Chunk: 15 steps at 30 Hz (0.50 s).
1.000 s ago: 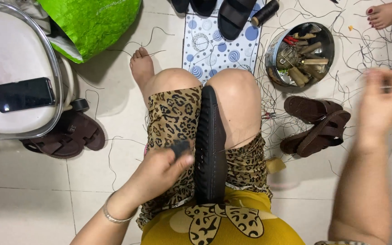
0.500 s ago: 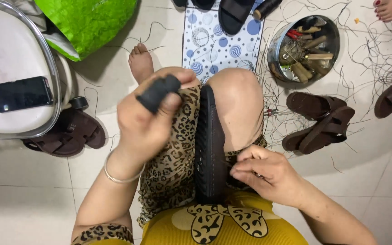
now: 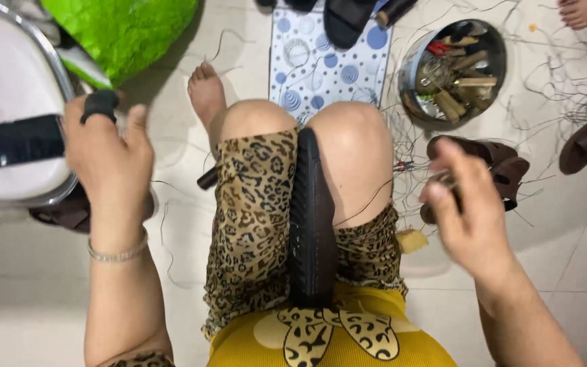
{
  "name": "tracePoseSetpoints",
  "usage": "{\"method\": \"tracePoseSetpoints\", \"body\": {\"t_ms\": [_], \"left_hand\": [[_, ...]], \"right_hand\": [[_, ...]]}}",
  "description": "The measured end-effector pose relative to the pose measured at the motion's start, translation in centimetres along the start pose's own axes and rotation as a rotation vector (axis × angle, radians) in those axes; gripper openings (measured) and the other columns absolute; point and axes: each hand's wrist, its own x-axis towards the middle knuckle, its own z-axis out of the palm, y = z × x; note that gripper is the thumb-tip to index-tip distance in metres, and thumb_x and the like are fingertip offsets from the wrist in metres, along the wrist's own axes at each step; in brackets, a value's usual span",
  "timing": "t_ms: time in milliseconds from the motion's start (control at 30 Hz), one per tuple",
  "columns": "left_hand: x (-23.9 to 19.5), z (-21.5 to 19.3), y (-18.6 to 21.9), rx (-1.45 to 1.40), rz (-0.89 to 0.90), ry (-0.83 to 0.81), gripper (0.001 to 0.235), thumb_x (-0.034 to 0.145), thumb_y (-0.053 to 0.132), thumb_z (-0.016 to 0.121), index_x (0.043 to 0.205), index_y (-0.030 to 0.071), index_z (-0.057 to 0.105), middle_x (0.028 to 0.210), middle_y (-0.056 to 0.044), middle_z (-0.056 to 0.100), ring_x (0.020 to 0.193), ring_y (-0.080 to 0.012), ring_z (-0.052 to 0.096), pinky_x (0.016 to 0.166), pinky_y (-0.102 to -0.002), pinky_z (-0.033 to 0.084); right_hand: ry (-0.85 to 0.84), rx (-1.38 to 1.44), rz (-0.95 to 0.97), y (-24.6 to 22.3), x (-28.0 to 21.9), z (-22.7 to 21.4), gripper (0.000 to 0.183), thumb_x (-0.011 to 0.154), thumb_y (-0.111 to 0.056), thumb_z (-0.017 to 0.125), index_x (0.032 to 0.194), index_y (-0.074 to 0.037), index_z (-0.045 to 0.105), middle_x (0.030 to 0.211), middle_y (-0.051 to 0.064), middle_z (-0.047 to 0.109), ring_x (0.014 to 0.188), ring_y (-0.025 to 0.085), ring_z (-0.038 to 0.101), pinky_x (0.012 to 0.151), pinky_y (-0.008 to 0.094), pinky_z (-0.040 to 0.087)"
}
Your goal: The person sits on the floor and sews a black sandal using a needle and thread. They repeatedly pass the needle through the sole and pull the thread to secure the stitching. After finishing, they cut the thread and place the sandal into a green bag.
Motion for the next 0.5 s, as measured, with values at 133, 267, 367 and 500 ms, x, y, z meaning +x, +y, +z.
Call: {"method": "tracePoseSetpoints", "body": {"t_ms": [133,267,367,500], "left_hand": [[-2.9,-5.0,7.4,-0.972,0.127,-0.218,0.049,0.082,0.005,0.079,0.127,-0.002,0.060,0.122,-0.013,0.064,0.081,-0.0168,0.064,0.065,-0.025,0.054],[-4.6,-6.0,10.5,-0.860,0.446,-0.699,0.106,0.068,0.027,0.092,0.151,0.003,0.032,0.164,-0.018,0.031,0.137,-0.0372,0.053,0.101,-0.043,0.052],[-4.9,-5.6,10.6,-0.846,0.495,-0.678,0.105,0.067,0.025,0.091,0.150,-0.004,0.033,0.163,-0.024,0.029,0.112,-0.0403,0.068,0.084,-0.042,0.059],[-4.9,-5.3,10.6,-0.846,0.520,-0.654,0.104,0.070,0.027,0.089,0.151,-0.005,0.031,0.162,-0.026,0.030,0.101,-0.0379,0.073,0.074,-0.038,0.061]], "right_hand": [[-0.337,-0.141,-0.326,-0.6,-1.9,2.1,0.051,0.090,-0.010,0.067,0.139,-0.021,0.060,0.089,0.001,0.055,0.065,0.010,0.050,0.053,0.022,0.049],[-0.415,-0.158,-0.464,-4.7,-0.5,2.3,0.048,0.079,-0.005,0.075,0.125,-0.018,0.071,0.083,-0.001,0.066,0.053,0.010,0.055,0.044,0.025,0.047],[-0.407,-0.243,-0.543,-4.4,-0.2,2.6,0.048,0.077,-0.004,0.074,0.124,-0.015,0.073,0.095,0.004,0.071,0.058,0.013,0.064,0.047,0.027,0.053],[-0.428,-0.276,-0.521,-5.3,0.1,2.3,0.051,0.075,-0.004,0.074,0.124,-0.017,0.073,0.096,0.003,0.072,0.058,0.013,0.065,0.047,0.027,0.054]]}}
